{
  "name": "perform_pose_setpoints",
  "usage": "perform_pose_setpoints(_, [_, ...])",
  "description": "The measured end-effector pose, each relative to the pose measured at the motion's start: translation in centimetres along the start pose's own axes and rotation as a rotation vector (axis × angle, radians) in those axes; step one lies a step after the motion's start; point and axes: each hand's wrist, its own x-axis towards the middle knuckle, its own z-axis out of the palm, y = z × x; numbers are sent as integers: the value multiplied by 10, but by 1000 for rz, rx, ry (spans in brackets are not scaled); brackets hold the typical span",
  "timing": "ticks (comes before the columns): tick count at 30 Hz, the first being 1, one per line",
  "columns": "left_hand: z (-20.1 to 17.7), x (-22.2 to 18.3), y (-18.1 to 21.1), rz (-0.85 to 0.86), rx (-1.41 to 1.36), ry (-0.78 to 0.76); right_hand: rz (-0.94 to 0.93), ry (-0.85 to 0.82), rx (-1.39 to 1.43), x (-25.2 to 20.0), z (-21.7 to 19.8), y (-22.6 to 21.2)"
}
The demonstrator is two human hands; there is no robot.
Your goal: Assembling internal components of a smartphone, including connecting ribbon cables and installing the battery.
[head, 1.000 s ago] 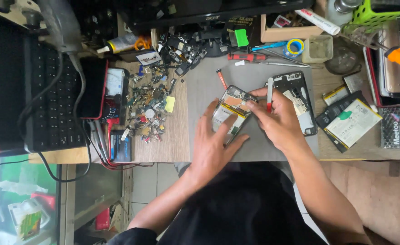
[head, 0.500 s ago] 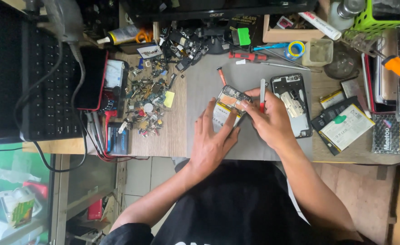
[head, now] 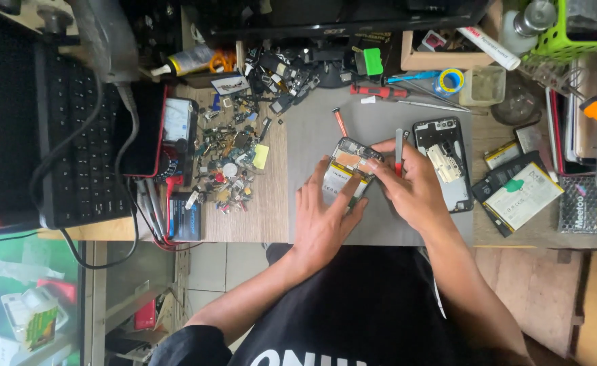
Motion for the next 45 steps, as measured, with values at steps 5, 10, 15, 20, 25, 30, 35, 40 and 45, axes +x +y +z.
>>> perform_pose_setpoints(5, [-20,17,-17,-319,-583,-87,-74,-42,-60,4,-13,-7])
perform_pose_setpoints(10, [-13,45,-37,-755,-1187,-355,-142,-136,-50,19,-14,-15])
perform_pose_setpoints(15, [36,24,-39,-907,-990,-249,-344,-32,-387,25,-12,-33])
perform_pose_setpoints(20, [20,36,-40,-878,-981,-322,-670,39,-409,17,-14,-24])
perform_pose_setpoints(25, [7,49,-34,-851,-1032,-395,-660,82,-346,10,-2,0])
perform_pose_setpoints(30, [4,49,-36,-790,-1091,-356,-695,99,-351,11,0,1])
perform_pose_setpoints(35, [-12,74,-26,-764,-1123,-344,-719,70,-455,13,-5,-1])
perform_pose_setpoints(40, [-17,76,-27,-769,-1156,-348,-700,55,-453,17,-5,-2])
perform_pose_setpoints(45, [-19,77,-27,-766,-1209,-357,-645,-3,-352,23,-1,-3])
